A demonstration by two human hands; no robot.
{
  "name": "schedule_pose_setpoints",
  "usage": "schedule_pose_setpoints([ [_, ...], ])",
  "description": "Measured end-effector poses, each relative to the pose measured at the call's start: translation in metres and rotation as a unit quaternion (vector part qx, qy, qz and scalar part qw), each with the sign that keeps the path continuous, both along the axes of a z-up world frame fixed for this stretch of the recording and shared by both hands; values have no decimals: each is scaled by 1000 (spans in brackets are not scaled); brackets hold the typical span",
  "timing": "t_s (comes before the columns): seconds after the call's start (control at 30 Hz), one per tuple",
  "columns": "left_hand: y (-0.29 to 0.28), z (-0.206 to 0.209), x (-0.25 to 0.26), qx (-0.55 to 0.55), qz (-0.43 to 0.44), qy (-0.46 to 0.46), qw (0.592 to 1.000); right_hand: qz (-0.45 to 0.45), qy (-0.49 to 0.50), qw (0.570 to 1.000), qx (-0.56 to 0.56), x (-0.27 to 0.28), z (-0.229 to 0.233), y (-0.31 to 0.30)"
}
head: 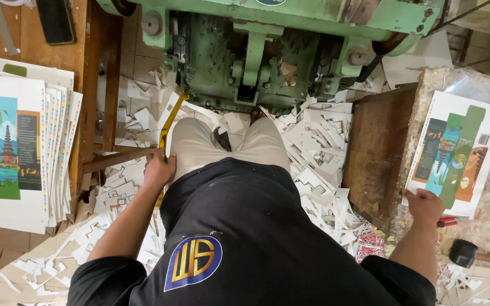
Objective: The person operates a manual paper cutting machine to trim printed sheets. They place a sheet on the machine's platform, pull down the lever to cut, and then remove the trimmed sheet. This process is repeated for multiple sheets, which are stacked on a nearby table.
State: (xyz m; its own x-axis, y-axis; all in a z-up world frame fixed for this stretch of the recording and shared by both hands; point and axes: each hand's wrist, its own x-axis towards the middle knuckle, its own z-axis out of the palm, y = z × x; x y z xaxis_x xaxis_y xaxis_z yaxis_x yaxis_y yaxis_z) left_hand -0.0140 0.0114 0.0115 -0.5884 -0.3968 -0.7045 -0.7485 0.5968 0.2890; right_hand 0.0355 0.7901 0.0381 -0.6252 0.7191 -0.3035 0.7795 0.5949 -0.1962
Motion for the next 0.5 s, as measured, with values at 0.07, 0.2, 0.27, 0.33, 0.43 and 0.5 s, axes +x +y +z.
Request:
schedule_pose_setpoints([
  [0.07,-1,-8,2,-9,-2,12,1000,-3,-47,999,16,-8,-3,-2],
  [0.2,7,-15,-2,-15,-14,35,999,6,-65,998,-3,-7,3,8],
  [0.27,25,26,-25,6,-35,24,999,-59,-77,994,-52,-21,44,-24],
  [0.33,45,56,-43,32,-54,7,998,-123,-95,983,-97,-26,51,-20],
  [0.43,68,92,-75,66,-141,111,982,442,-432,765,184,-26,15,9],
  [0.5,87,127,-97,47,-261,299,917,87,-151,982,77,-16,10,4],
])
